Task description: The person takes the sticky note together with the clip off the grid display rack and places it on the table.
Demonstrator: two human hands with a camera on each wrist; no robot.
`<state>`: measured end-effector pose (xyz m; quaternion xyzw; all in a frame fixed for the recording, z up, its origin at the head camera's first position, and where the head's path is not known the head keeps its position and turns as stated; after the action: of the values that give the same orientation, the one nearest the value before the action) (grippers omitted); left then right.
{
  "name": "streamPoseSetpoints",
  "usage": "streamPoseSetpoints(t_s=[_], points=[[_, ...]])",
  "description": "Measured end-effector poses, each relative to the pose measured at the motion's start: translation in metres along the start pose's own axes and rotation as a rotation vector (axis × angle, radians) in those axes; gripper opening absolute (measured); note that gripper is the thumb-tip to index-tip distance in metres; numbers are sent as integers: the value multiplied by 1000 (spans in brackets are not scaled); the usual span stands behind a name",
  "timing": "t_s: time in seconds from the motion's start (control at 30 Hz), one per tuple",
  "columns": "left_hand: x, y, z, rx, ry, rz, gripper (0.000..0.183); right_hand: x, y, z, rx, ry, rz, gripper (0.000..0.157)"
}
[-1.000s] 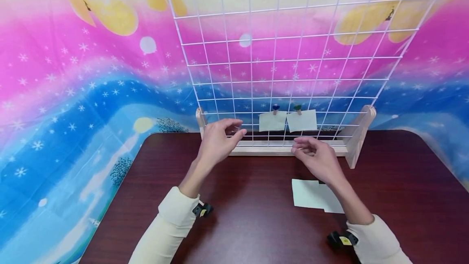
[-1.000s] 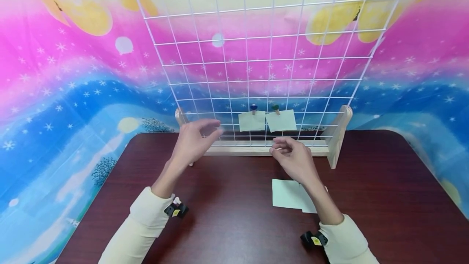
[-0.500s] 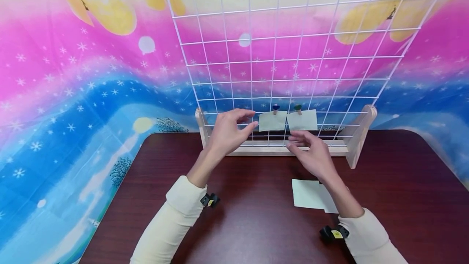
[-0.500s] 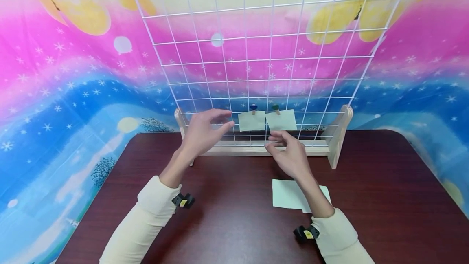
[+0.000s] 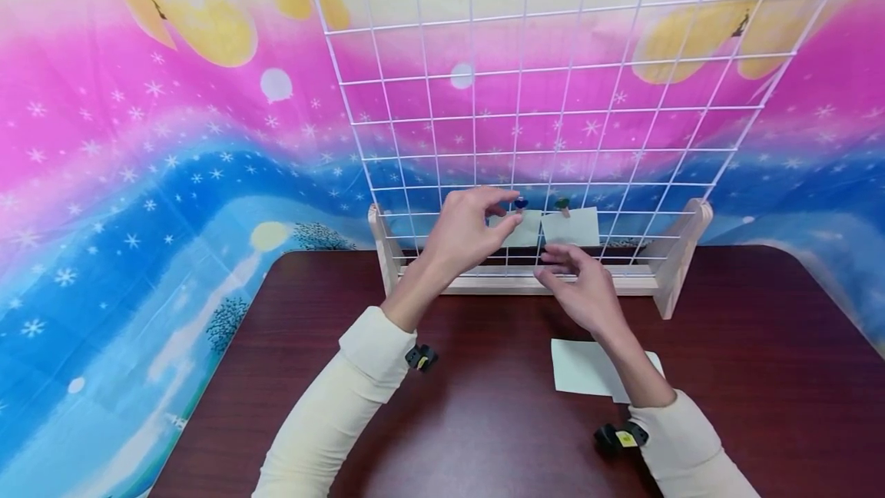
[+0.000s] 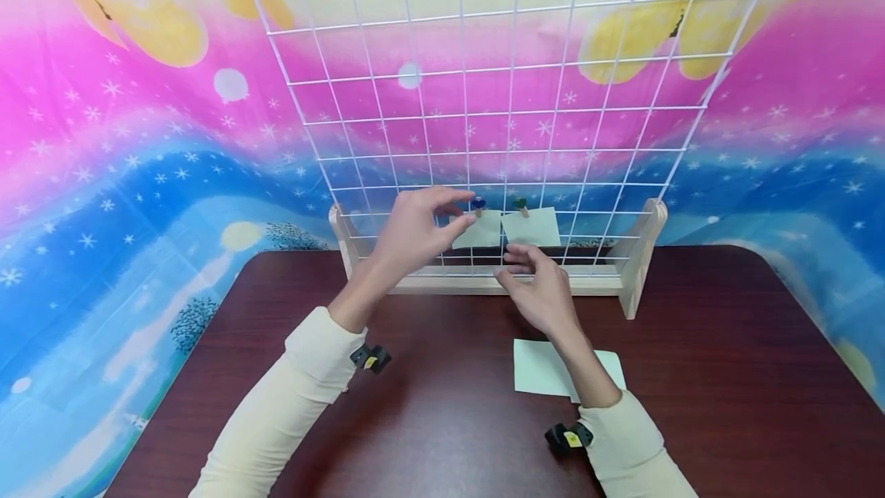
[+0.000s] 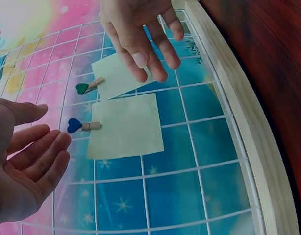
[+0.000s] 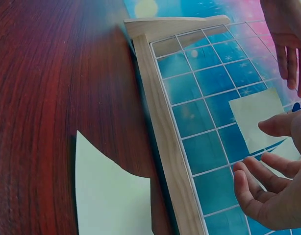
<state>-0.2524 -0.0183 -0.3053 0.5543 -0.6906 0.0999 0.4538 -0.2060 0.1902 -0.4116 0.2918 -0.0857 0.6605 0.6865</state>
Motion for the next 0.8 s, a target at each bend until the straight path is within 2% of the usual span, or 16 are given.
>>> streamPoseSetpoints(t_s=[0.17, 0.37, 0.6, 0.8], points=[[-7, 10, -4, -9, 48, 18, 38, -2, 1, -1, -6, 21, -6, 52], [-9, 15, -7, -43, 121, 19, 37, -3, 3, -3, -1, 39, -8, 52], [-8, 10, 4, -61, 59, -44, 32, -6, 4, -4, -3, 35, -1, 53], [-8, 10, 4, -64, 67, -42, 30, -7, 4, -4, -6, 24, 1, 53]])
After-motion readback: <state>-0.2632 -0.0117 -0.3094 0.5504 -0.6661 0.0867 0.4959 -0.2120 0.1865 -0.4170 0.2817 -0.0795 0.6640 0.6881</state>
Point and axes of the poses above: each hand's wrist, its own y-axis towards the middle knuckle, its own x-axis out of the back of the hand, z = x × y, the point moved 1 cm from there along y, towards the middle knuckle, and after that the axes turned 7 degrees about x, right-handed, at the moved point
